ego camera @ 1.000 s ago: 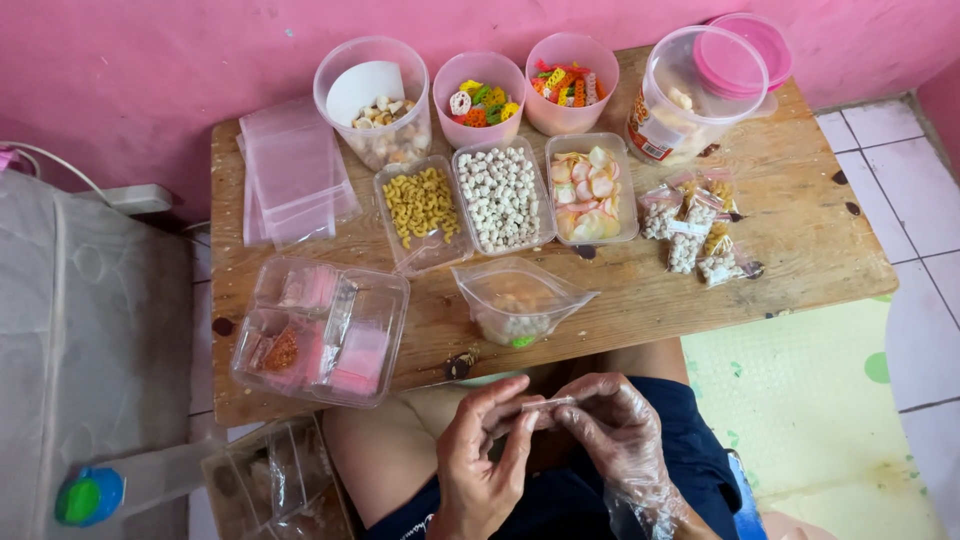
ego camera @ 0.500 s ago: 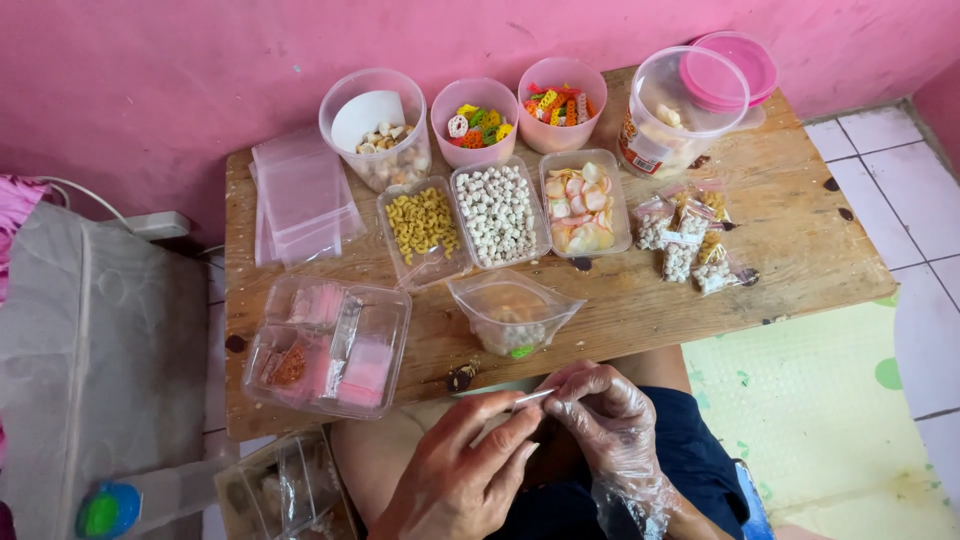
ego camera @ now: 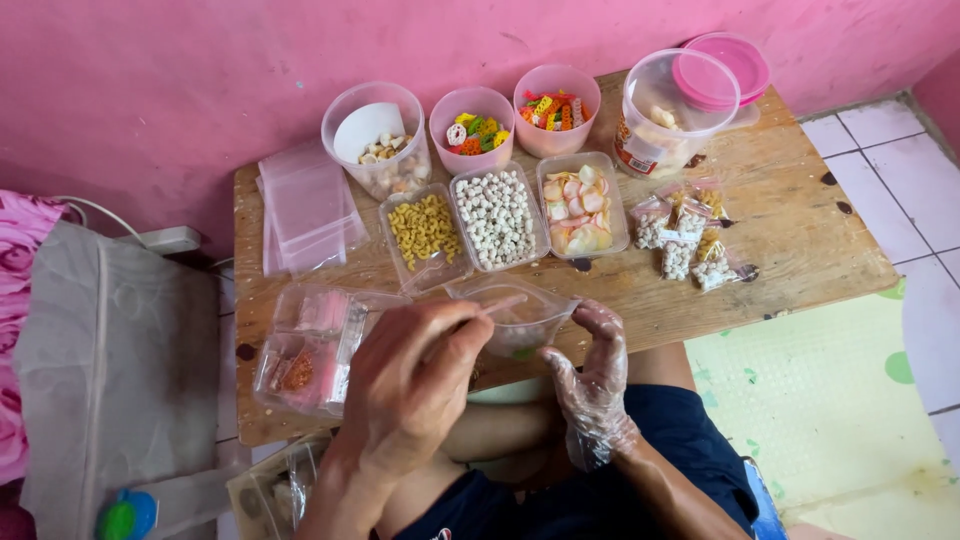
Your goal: A person is manually filling small plastic bags with different types of snacks from several containers on a low table.
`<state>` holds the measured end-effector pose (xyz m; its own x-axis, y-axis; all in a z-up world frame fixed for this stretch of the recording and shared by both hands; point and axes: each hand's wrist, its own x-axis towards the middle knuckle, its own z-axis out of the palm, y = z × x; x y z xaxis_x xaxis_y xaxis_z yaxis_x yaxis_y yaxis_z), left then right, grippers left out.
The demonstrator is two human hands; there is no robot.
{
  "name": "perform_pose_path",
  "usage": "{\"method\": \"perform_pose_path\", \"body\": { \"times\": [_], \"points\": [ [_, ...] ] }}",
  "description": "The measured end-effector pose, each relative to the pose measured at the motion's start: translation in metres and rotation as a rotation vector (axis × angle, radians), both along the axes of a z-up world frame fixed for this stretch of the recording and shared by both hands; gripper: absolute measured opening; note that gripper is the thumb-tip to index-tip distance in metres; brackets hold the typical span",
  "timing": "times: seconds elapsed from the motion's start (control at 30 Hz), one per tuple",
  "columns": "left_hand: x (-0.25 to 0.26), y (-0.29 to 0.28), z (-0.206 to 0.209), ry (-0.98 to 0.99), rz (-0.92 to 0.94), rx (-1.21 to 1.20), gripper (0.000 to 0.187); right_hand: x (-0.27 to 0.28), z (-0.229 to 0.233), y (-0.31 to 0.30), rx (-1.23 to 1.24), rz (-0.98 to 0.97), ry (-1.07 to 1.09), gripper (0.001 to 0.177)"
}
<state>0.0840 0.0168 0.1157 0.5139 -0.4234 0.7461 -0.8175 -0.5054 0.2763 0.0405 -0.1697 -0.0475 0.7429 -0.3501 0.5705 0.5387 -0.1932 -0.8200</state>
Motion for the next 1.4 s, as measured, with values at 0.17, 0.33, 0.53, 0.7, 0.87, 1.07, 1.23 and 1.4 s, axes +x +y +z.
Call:
{"method": "perform_pose_path", "body": {
  "times": [0.17, 0.33, 0.53, 0.7, 0.87, 1.07, 1.23, 1.4],
  "points": [
    [0.020, -0.011, 0.036, -0.118, -0.129, 0.435, 0.014, 0.009, 0.001, 0.004, 0.049, 0.199, 0.196, 0.081],
    [0.037, -0.016, 0.015, -0.075, -0.171, 0.564, 0.007, 0.018, -0.046, 0.006, 0.068, 0.140, 0.327, 0.067],
    [0.049, -0.019, 0.016, 0.332, -0.287, 0.646, 0.020, 0.022, -0.067, 0.009, -0.115, -0.059, 0.319, 0.058],
    [0.057, -0.031, 0.044, 0.711, -0.319, 0.727, 0.043, 0.023, -0.071, 0.010, -0.111, -0.061, 0.340, 0.055],
    [0.065, -0.044, 0.066, 0.945, -0.302, 0.783, 0.050, 0.023, -0.036, 0.019, -0.119, -0.086, 0.333, 0.048],
    [0.071, -0.046, 0.066, 1.069, -0.277, 0.971, 0.065, 0.024, -0.030, 0.017, -0.163, -0.067, 0.316, 0.048],
    [0.080, -0.057, 0.088, 1.178, -0.221, 1.067, 0.076, 0.027, -0.025, 0.016, -0.227, -0.085, 0.310, 0.050],
    [0.075, -0.066, 0.101, 1.293, -0.198, 1.157, 0.076, 0.025, -0.024, 0.016, -0.217, -0.066, 0.310, 0.046]
  ]
}}
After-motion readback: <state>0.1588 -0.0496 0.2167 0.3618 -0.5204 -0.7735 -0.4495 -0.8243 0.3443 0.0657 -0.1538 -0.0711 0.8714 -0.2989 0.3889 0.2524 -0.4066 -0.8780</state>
